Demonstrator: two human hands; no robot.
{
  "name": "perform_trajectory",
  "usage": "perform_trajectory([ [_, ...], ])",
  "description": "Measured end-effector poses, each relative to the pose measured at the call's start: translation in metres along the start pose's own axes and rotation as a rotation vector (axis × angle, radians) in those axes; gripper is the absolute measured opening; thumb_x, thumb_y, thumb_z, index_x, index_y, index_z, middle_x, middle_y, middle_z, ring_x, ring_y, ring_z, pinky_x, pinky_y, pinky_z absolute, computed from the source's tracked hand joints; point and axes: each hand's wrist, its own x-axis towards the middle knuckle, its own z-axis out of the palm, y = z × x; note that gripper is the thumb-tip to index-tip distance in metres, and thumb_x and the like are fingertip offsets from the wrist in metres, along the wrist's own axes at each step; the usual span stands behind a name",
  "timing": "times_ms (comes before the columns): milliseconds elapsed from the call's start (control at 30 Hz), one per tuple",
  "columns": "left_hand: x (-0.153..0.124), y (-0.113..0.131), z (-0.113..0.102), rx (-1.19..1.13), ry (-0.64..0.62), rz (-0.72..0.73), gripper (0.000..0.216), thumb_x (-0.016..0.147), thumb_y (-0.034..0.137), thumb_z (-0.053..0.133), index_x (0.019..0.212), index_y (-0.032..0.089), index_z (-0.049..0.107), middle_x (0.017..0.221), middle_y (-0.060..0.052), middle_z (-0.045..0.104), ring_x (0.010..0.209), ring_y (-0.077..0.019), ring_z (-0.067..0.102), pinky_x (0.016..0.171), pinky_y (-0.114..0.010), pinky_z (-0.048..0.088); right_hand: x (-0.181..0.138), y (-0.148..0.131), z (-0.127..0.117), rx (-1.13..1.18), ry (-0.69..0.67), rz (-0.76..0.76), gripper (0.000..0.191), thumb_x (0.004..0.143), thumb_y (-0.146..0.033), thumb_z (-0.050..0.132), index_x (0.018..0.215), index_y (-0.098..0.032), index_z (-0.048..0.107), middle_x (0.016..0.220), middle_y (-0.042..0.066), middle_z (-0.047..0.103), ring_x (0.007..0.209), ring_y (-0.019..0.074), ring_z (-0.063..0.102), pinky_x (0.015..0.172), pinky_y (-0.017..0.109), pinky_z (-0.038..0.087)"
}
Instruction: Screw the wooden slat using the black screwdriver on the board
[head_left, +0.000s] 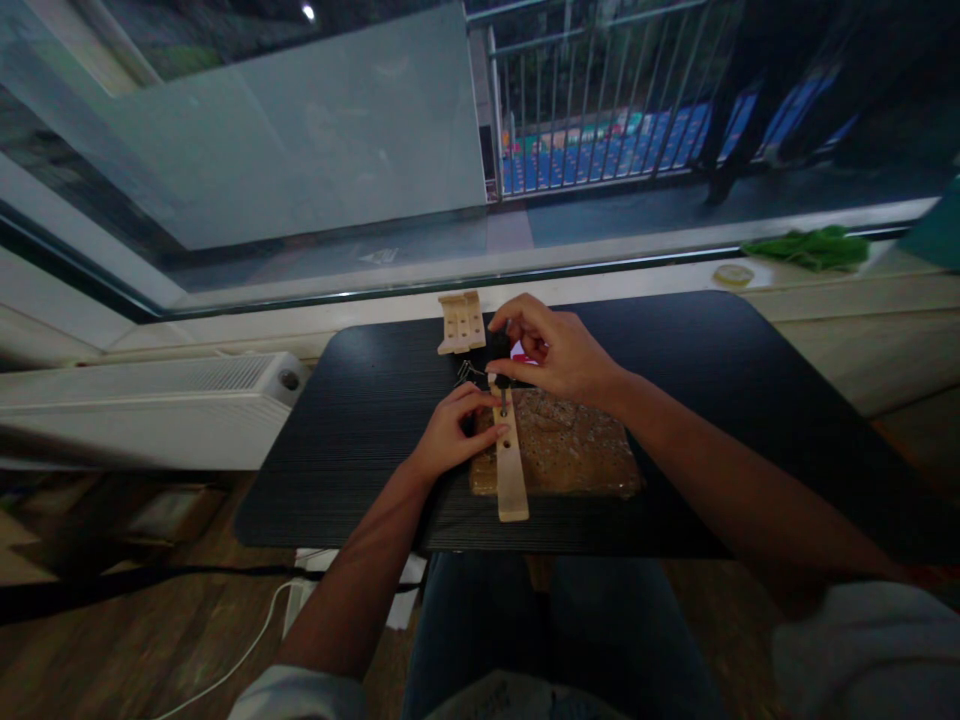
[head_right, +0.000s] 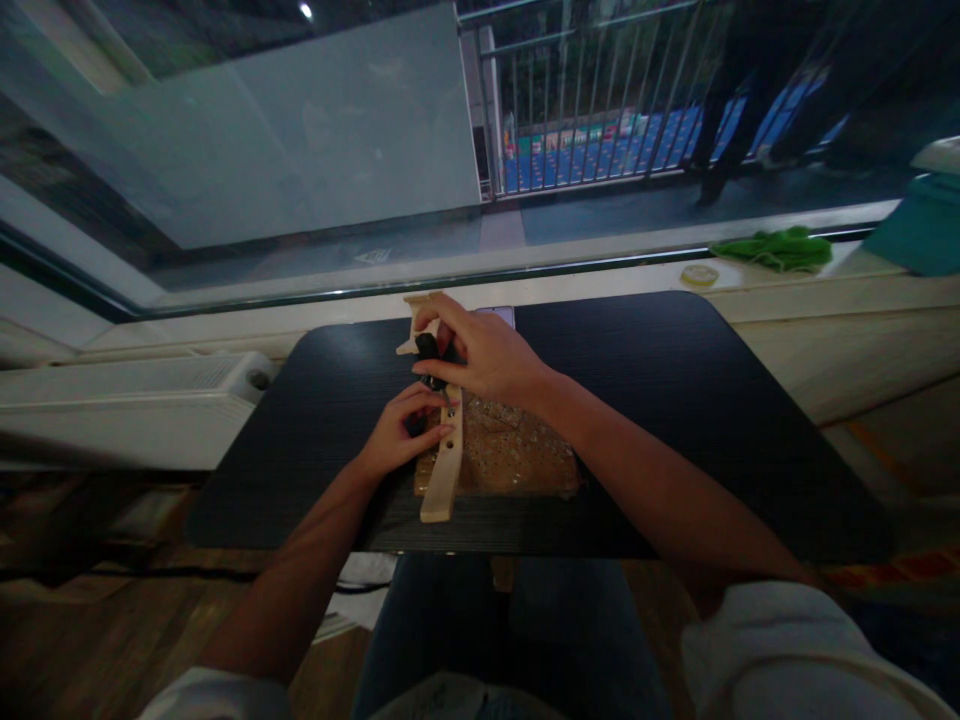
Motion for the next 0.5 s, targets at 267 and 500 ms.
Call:
perform_trajectory([
  [267,0.0,0.001,-0.0006,0.01,-0.004,-0.02,0.028,0.08,0.037,0.068,0.098,0.015,0.068,0.085,-0.004,0.055,0.073,-0.0143,0.053,0.066,-0.027,0.045,0.0001,-0.002,-0.0012,0.002,0.003,-0.078,0.027,0.079,-0.033,0.072,0.097,-0.014,0.064,0.067,-0.005,0.053,0.051,0.0041,0.039,0.052,0.02,0.031],
  [500,-0.0001,0.0007,0.0002,0.0,0.002,-0.02,0.029,0.08,0.039,0.068,0.098,0.017,0.068,0.085,-0.003,0.055,0.072,-0.0139,0.052,0.067,-0.027,0.045,-0.0001,-0.003,-0.0093,-0.014,-0.113,-0.062,0.027,0.083,-0.019,0.061,0.109,-0.015,0.064,0.082,0.001,0.063,0.057,0.0055,0.046,0.057,0.02,0.038],
])
